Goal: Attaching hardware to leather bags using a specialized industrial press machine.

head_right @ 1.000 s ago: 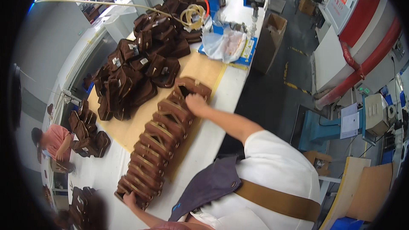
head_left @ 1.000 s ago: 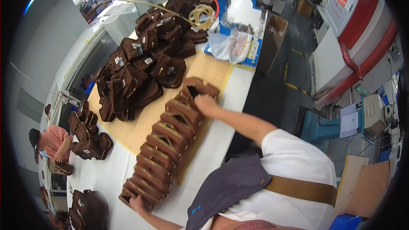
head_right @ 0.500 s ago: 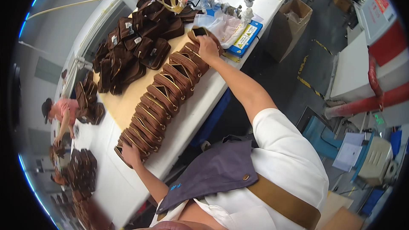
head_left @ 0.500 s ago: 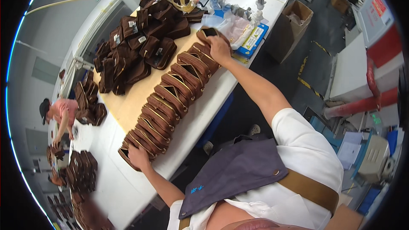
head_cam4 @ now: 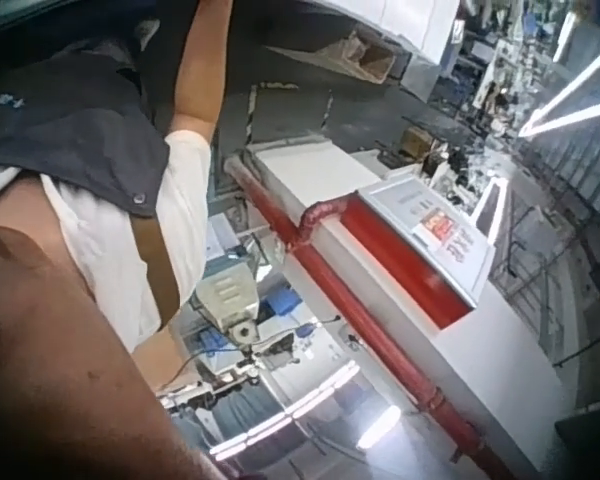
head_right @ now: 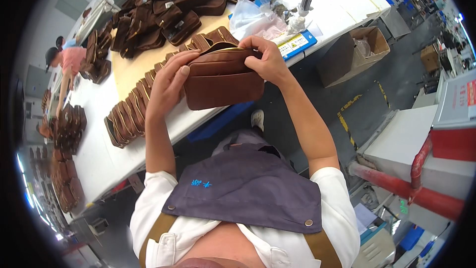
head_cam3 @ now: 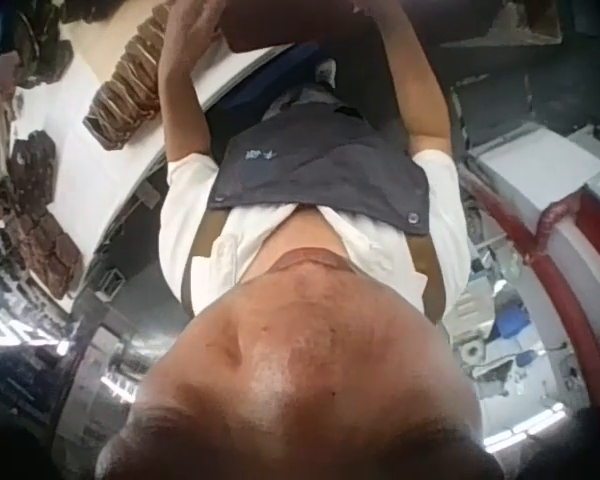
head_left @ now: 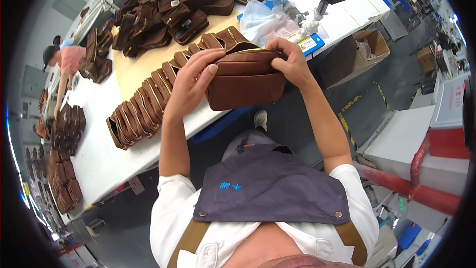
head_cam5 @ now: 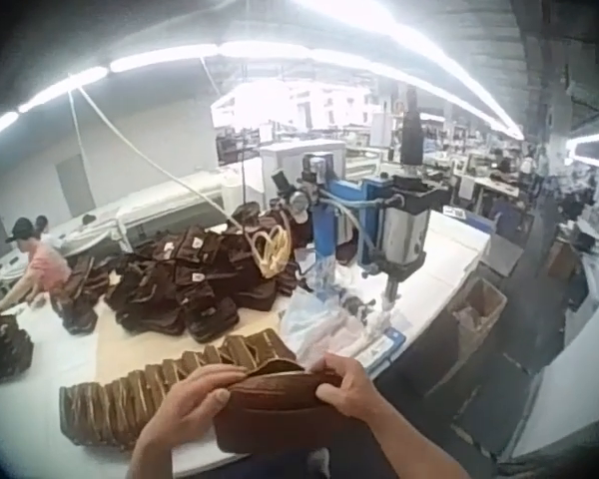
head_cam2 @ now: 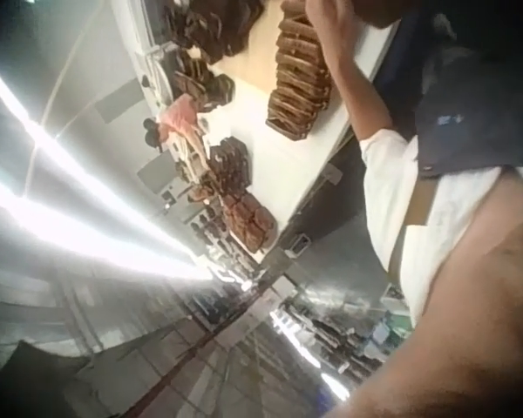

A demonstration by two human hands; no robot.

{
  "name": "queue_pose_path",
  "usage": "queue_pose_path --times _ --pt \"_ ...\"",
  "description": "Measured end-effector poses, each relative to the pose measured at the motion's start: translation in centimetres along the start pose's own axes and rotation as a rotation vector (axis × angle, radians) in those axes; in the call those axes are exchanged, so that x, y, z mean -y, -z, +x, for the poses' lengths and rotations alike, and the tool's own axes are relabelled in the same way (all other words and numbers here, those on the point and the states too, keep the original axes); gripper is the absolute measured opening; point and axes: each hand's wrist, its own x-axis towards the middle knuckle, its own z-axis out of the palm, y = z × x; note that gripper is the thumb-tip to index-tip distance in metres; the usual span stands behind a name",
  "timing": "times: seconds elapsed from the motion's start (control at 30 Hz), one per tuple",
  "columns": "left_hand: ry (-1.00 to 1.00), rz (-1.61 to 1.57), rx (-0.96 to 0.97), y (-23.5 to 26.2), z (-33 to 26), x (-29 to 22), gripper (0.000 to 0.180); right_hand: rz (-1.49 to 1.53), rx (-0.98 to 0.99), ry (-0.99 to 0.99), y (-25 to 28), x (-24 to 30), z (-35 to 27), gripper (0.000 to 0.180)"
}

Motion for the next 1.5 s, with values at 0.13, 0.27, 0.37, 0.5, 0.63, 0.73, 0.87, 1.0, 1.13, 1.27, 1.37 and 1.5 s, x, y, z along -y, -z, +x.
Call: queue_pose_path --times 0.13,0.27,0.37,0.5,0.63,0.73,0.87,1.0,1.13,1.27,1.37,1.5 --pt "0.037 -0.158 0.205 -0.2 2.3 1.2 0.030 0.263 0.118 -0.085 4.2 -1.8 0.0 0.020" --pt "-0.161 -0.114 0.614 -1.0 4.4 2.6 0.039 0.360 0.282 -0.180 5.1 -4.0 1.0 0.019" --pt "-0.223 -0.308 0.691 -3.8 5.3 4.2 0.034 0.333 0.287 -0.420 4.9 -6.4 1.2 0.018" --pt "0.151 -0.334 0.445 -7.4 4.5 5.4 0.026 -0.298 0.174 -0.250 8.5 -12.3 2.2 0.020" --pt "0.496 -0.326 0.054 -10.6 3.0 6.2 0.023 -0.607 -0.077 -0.224 13.9 -18.3 3.8 0.016" --pt "0.611 -0.333 -0.128 -12.4 2.7 6.8 0.025 -0.624 0.078 0.079 13.9 -19.8 7.2 0.009" --pt "0.659 -0.307 -0.216 -13.9 2.9 7.4 0.027 -0.877 0.337 0.248 11.9 -20.7 10.3 0.009" --pt "0.732 -0.265 -0.360 -14.4 2.3 8.0 0.029 -0.883 0.466 0.212 11.1 -21.5 10.7 0.006" --pt "0.773 -0.297 -0.501 -15.3 1.9 8.1 0.029 -0.923 0.573 0.094 11.8 -21.7 12.2 0.010" --pt "0.785 -0.203 -0.677 -16.9 2.4 8.0 0.029 -0.874 0.551 0.123 12.0 -21.9 12.5 0.015" --pt "0.762 -0.129 -0.732 -17.4 3.2 7.9 0.026 -0.649 0.452 0.065 13.5 -22.2 12.4 0.014" --pt "0.778 -0.152 -0.799 -17.9 1.8 8.1 0.026 -0.064 0.301 -0.462 15.7 -21.4 12.9 0.016"
